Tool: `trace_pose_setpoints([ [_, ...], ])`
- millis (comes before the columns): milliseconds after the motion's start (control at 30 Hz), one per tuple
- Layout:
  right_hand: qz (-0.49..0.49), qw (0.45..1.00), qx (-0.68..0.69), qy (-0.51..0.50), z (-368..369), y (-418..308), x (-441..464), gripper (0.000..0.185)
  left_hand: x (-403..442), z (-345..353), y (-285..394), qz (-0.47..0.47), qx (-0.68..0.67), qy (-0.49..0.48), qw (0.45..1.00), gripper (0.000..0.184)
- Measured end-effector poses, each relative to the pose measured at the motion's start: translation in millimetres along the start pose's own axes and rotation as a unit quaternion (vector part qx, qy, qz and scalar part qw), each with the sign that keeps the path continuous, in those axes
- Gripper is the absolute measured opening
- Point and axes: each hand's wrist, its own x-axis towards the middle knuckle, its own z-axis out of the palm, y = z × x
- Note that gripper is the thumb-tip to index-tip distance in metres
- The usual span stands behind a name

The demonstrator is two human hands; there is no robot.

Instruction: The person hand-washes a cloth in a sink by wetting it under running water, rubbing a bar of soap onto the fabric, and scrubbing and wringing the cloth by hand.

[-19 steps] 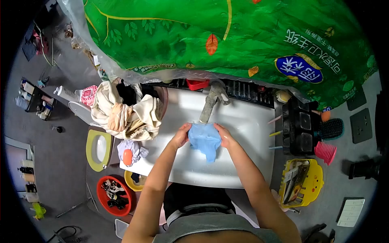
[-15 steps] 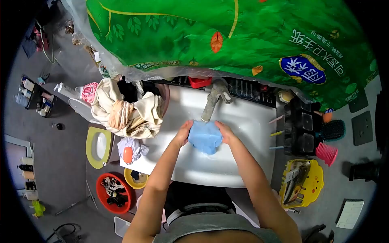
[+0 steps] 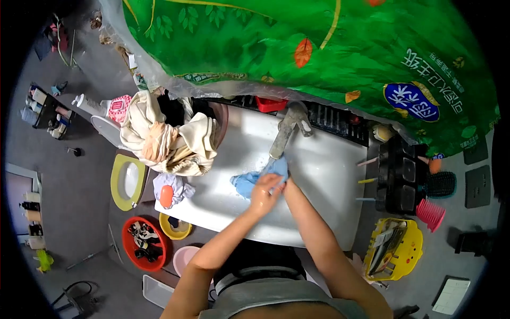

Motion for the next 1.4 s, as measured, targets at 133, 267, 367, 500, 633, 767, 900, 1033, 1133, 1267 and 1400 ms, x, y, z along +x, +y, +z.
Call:
trace_pose_setpoints([
  [133,-0.248,0.804,-0.409,-0.352,21.4,-30.7,-40.5,0.017,-32.1,10.6,4.1,0.043,-0.017,-0.007,0.999,0.019],
  [267,-0.492,0.618,-0.467,-0.396,34.9,-58.0,-76.8,0.012,-62.0,12.7,-76.3,-0.068,-0.074,0.05,0.994,0.037],
  [367,-0.532,0.565,-0.523,-0.353,37.1,-76.6,-91.6,0.008,-45.9,20.1,-112.6,-0.343,-0.129,0.128,0.922,0.057],
  [500,0.001,0.864,-0.14,-0.484,21.2,-85.5,-86.8,0.012,8.7,7.5,-72.0,-0.532,-0.466,0.127,0.695,0.071],
  [633,-0.179,0.877,-0.255,-0.365,-1.9,-101.5,-100.1,0.017,18.4,39.5,-128.6,-0.423,-0.671,-0.005,0.609,0.074],
  [767,0.072,0.962,0.053,-0.256,-35.3,-108.9,-88.5,0.02,22.5,49.4,-132.8,-0.344,-0.705,-0.072,0.616,0.051],
  [900,0.005,0.972,0.027,-0.233,-62.7,-115.9,-78.9,0.021,9.7,39.5,-124.0,-0.318,-0.613,-0.05,0.722,0.033],
  [1033,-0.094,0.969,-0.045,-0.223,-75.6,-111.3,-66.2,0.023,0.7,29.5,-136.7,-0.352,-0.461,-0.044,0.813,0.036],
  [1133,-0.237,0.924,-0.193,-0.229,-77.5,-99.4,-57.5,0.024,-8.0,25.6,-145.7,-0.29,-0.413,-0.018,0.863,0.03],
  [1267,-0.498,0.686,-0.488,-0.208,-51.3,-105.5,-64.5,0.021,-14.3,18.5,-147.1,-0.218,-0.32,-0.007,0.922,0.035],
  [1400,-0.447,0.721,-0.474,-0.238,-34.6,-88.6,-63.3,0.019,-19.7,7.2,-139.0,-0.195,-0.328,-0.02,0.924,0.035],
])
